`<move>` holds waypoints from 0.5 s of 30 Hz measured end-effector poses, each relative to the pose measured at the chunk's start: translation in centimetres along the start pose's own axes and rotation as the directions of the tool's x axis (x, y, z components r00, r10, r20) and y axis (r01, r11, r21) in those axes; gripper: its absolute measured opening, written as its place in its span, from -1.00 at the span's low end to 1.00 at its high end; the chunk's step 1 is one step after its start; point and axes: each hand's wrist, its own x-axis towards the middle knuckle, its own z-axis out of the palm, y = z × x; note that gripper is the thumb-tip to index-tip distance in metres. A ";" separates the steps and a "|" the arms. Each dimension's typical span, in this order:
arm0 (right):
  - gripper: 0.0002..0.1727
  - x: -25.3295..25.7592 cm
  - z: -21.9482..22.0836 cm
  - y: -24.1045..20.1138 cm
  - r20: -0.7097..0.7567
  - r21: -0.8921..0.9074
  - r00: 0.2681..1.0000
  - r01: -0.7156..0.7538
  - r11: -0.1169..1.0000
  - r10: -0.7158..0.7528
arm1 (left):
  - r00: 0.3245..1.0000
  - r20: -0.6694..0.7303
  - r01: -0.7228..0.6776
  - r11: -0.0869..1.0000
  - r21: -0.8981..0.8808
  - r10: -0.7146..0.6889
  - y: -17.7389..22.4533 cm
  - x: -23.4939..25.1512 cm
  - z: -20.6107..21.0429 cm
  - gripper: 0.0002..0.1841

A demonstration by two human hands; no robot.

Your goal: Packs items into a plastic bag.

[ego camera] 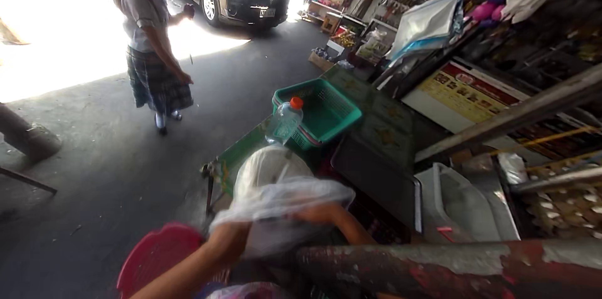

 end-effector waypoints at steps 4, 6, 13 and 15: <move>-0.65 -1.2 1.4 0.1 0.242 -0.034 0.970 0.005 0.999 0.003 | 0.913 -0.389 0.119 0.992 -0.036 -0.124 -1.9 0.5 -2.3 -0.66; -0.64 -0.9 1.9 -0.4 0.185 -0.009 0.982 0.032 0.999 -0.030 | 0.893 -0.445 0.076 0.997 0.015 -0.061 -0.6 1.0 -3.4 -0.71; -0.32 2.3 4.0 -0.9 -0.397 -0.267 0.914 -0.026 0.963 -0.086 | 0.877 -0.437 -0.205 0.978 0.030 0.197 -0.6 2.9 -1.4 -0.69; -0.42 2.4 5.0 -0.1 -0.459 -0.335 0.847 0.115 0.935 -0.268 | 0.808 -0.547 -0.232 0.972 0.046 0.218 -1.1 3.4 -1.0 -0.68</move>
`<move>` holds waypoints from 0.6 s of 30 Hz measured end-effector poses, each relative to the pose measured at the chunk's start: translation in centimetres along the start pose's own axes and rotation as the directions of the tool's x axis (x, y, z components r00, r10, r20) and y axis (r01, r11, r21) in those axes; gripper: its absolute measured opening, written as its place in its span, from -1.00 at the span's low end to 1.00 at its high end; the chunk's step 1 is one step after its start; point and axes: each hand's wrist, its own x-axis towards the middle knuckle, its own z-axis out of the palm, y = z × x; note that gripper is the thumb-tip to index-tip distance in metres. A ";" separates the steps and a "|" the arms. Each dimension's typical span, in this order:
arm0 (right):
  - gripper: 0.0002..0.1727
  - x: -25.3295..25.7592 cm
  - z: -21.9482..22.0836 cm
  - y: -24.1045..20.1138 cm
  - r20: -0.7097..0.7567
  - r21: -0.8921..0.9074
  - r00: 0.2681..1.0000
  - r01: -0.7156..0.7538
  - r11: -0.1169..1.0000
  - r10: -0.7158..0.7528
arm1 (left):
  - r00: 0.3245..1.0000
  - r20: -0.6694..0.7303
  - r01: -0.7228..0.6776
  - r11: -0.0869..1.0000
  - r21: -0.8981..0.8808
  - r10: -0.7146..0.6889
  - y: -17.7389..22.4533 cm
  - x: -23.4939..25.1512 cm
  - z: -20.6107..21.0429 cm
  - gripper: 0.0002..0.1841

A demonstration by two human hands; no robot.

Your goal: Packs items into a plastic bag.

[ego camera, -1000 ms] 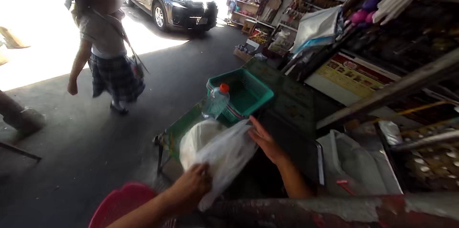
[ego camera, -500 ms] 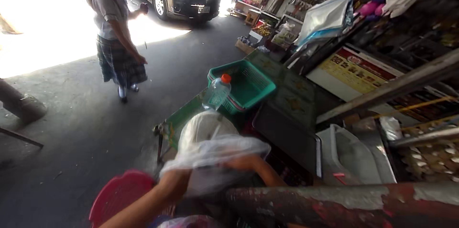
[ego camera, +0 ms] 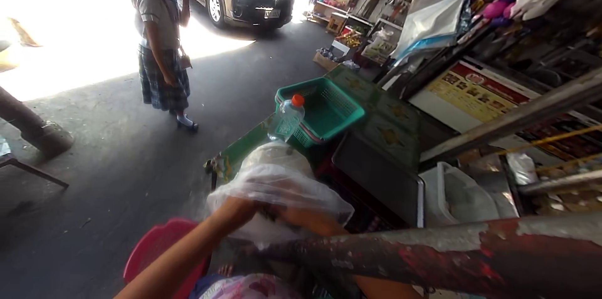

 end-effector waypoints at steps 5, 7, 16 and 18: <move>-0.64 -1.0 2.2 0.1 -0.300 -0.076 0.949 0.074 0.994 -0.093 | 1.000 0.008 0.030 0.997 -0.074 -0.029 -0.1 1.1 -0.7 -0.62; -0.67 -0.8 1.5 0.1 -0.235 0.167 0.970 -0.028 0.986 0.067 | 0.997 0.062 0.057 0.991 -0.125 -0.050 -0.4 1.8 -1.2 -0.62; -0.60 -0.1 0.1 0.5 -0.174 0.260 0.954 -0.196 0.946 0.245 | 0.871 0.469 0.192 0.980 -0.054 -0.145 1.1 3.3 -3.4 -0.59; -0.58 -0.5 0.2 0.6 -0.163 0.285 0.957 -0.186 0.940 0.238 | 0.915 0.389 0.139 0.988 -0.061 -0.105 1.0 3.1 -3.0 -0.60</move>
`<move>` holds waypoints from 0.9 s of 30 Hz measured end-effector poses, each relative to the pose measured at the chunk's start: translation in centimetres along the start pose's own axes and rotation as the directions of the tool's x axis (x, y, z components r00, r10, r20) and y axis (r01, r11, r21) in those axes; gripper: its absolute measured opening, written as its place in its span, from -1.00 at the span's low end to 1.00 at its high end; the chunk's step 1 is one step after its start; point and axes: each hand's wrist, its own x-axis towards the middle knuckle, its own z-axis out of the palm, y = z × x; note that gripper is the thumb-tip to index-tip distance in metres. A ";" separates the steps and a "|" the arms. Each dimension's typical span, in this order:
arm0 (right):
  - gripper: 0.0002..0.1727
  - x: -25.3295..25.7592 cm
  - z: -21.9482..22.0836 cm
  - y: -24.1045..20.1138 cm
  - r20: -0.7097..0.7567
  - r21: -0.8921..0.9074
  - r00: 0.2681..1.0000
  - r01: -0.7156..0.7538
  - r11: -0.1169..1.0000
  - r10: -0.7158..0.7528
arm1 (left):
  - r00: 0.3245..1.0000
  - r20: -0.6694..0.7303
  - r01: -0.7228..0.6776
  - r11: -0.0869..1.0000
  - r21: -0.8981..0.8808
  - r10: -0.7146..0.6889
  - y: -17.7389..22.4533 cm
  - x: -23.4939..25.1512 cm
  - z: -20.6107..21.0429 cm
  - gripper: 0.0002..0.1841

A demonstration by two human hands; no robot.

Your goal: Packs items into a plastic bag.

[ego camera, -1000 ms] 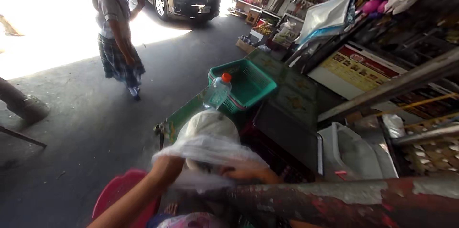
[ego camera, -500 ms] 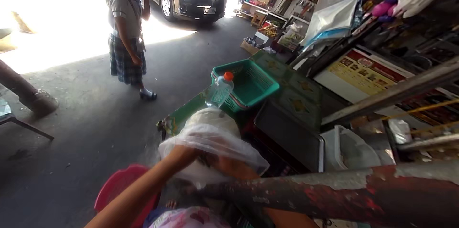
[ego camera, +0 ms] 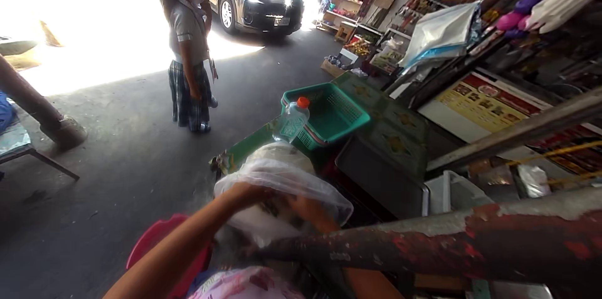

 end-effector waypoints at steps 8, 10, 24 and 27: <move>-0.46 -1.6 0.4 -1.0 0.037 -0.098 0.999 -0.004 0.995 0.008 | 0.989 -0.123 -0.081 0.997 -0.013 0.078 -0.3 1.5 0.2 -0.58; -0.43 -1.4 0.6 -1.3 0.053 -0.153 0.998 -0.036 0.988 0.045 | 0.995 -0.091 -0.048 0.998 -0.034 0.045 0.3 1.7 -0.3 -0.57; -0.63 2.1 -2.1 -0.2 0.282 0.116 0.956 -0.113 0.987 0.076 | 0.998 -0.056 0.028 0.997 -0.066 -0.031 -0.8 1.0 0.7 -0.54; -0.61 1.8 -2.3 0.7 0.265 0.263 0.961 -0.150 0.953 0.078 | 0.991 -0.136 -0.032 0.993 -0.112 0.016 -1.0 1.6 0.5 -0.52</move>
